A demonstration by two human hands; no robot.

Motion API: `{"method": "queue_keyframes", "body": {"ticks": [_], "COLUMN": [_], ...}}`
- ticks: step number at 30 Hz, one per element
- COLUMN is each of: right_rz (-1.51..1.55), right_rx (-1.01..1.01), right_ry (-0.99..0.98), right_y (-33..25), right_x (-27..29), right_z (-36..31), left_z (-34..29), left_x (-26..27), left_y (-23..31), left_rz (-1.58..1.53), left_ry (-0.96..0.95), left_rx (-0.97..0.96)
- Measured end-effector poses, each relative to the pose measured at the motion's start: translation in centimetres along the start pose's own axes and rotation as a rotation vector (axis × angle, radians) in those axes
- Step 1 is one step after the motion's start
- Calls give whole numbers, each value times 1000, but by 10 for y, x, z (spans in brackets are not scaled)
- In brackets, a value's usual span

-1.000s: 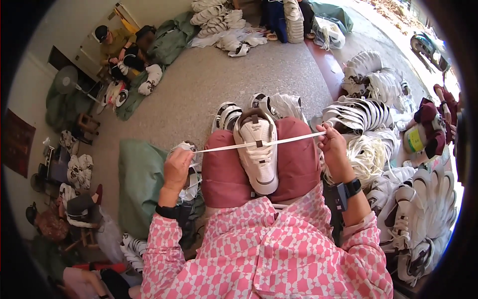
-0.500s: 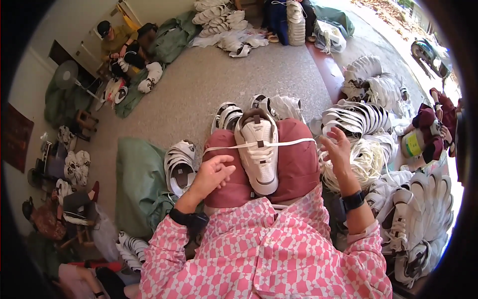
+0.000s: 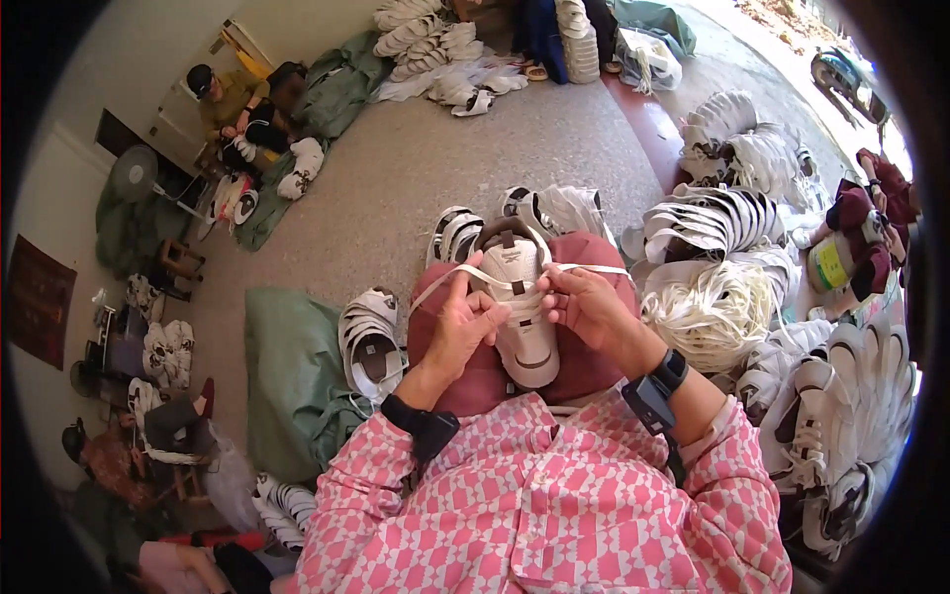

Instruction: The recorder is lacing and tying white shoes in a shoe manufacturing or assembly environment.

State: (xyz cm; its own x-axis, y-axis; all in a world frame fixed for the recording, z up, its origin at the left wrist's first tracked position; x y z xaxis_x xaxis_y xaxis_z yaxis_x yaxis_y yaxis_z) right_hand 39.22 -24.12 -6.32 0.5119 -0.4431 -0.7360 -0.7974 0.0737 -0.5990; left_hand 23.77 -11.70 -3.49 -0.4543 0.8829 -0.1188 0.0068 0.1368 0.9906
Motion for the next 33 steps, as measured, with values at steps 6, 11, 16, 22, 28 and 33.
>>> {"method": "queue_keyframes", "body": {"ticks": [6,11,16,22,28,33], "right_rz": [-12,248,347,196,248,416], "right_rx": [87,217,422,456,463,621], "right_ry": [-90,18,142,332,523,596], "right_y": [-12,-54,-106,-110,-97,-113], "right_x": [10,65,141,213,252,303], "right_z": [4,-6,-44,-74,-67,-54], "left_z": [9,-6,-59,-116,-138,-139], "left_x": [1,53,147,181,192,204], "left_y": [-6,-13,-11,-15,-30,-34], "left_rz": [-227,-505,-563,-488,-685,-874], "left_ry": [-10,215,529,914,1108,722], "left_rx": [107,47,-84,-90,-119,-179]}}
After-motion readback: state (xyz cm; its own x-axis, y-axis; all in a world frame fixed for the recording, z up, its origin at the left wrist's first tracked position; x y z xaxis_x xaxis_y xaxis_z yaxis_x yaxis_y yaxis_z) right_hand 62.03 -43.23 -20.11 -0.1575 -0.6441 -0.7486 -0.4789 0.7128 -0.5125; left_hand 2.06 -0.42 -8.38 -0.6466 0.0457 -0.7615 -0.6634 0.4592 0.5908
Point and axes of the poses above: each hand's wrist, its own z-axis towards the middle knuckle, its own x-axis out of the back of the hand, y = z × x, the point moved 3 cm from there along z, towards the middle knuckle
